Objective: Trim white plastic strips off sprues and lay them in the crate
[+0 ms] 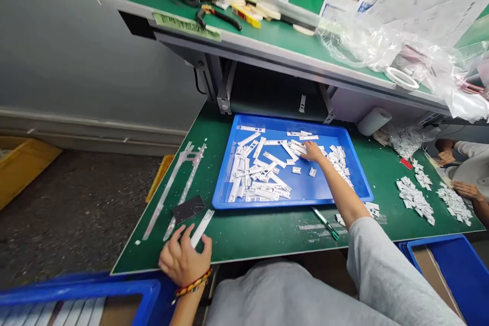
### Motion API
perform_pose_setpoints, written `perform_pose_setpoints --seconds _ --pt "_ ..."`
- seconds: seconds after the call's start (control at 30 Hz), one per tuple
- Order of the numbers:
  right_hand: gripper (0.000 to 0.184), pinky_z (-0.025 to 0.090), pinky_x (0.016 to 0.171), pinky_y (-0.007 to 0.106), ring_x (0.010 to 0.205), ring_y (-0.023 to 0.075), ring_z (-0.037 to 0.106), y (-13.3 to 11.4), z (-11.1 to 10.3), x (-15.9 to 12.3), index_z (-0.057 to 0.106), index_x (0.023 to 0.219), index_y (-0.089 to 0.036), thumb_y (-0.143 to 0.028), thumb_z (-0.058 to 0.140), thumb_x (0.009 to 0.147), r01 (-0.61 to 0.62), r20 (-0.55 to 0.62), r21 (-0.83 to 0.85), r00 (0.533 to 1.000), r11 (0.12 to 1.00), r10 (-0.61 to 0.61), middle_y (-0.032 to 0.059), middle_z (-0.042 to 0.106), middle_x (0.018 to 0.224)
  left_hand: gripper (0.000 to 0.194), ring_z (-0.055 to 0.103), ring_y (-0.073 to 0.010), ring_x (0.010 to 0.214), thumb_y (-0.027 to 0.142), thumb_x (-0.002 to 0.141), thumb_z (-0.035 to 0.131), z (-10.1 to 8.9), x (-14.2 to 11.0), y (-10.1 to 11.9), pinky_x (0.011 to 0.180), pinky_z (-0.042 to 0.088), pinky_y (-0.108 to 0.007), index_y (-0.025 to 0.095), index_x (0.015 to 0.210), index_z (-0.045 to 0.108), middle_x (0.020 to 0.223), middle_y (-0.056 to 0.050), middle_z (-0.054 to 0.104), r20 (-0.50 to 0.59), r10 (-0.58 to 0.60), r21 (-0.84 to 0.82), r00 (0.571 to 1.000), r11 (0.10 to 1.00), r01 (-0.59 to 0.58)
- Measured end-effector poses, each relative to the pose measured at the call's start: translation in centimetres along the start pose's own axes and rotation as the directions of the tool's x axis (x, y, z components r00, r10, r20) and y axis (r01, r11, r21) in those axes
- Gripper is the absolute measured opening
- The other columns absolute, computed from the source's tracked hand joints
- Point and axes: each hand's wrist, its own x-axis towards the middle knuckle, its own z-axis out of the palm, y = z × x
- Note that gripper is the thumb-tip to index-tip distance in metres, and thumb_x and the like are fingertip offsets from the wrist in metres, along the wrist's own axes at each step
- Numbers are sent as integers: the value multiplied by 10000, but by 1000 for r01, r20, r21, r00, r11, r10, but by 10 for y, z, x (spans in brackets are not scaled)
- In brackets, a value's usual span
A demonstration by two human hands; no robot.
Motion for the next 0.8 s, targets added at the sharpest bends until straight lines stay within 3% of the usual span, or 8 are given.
perform_pose_setpoints --seconds 0.17,0.37,0.67,0.8 --pt "525 309 1051 414 1229 314 430 10 17 -24 475 1331 -110 -329 600 871 57 17 -21 998 998 -57 186 504 1319 454 358 -354 1351 234 834 519 0 -4 5 1114 259 -550 182 1285 524 1412 -148 491 70 -30 -5 997 1000 31" --pt "504 341 989 402 1137 321 449 15 30 -52 477 1286 -121 -401 574 877 58 -3 -31 998 998 -58 177 520 1259 432 378 -328 1357 230 836 515 1 -7 6 1153 200 -541 184 1265 537 1401 -139 510 107 -34 -12 994 999 35" --pt "555 322 1009 481 1165 371 410 19 45 -56 463 1312 -88 -383 554 850 22 -97 -27 995 999 -24 211 494 1298 396 460 -353 1275 221 772 579 11 -11 4 1152 198 -548 155 1159 627 1314 -164 591 -44 -24 -197 999 980 14" --pt "571 310 1022 506 1182 381 401 19 47 -57 447 1317 -69 -367 545 840 4 -116 -18 993 1000 -6 225 474 1311 392 455 -345 1276 230 797 568 12 -13 4 1158 206 -540 140 1174 626 1323 -169 585 -46 1 -194 999 981 -10"
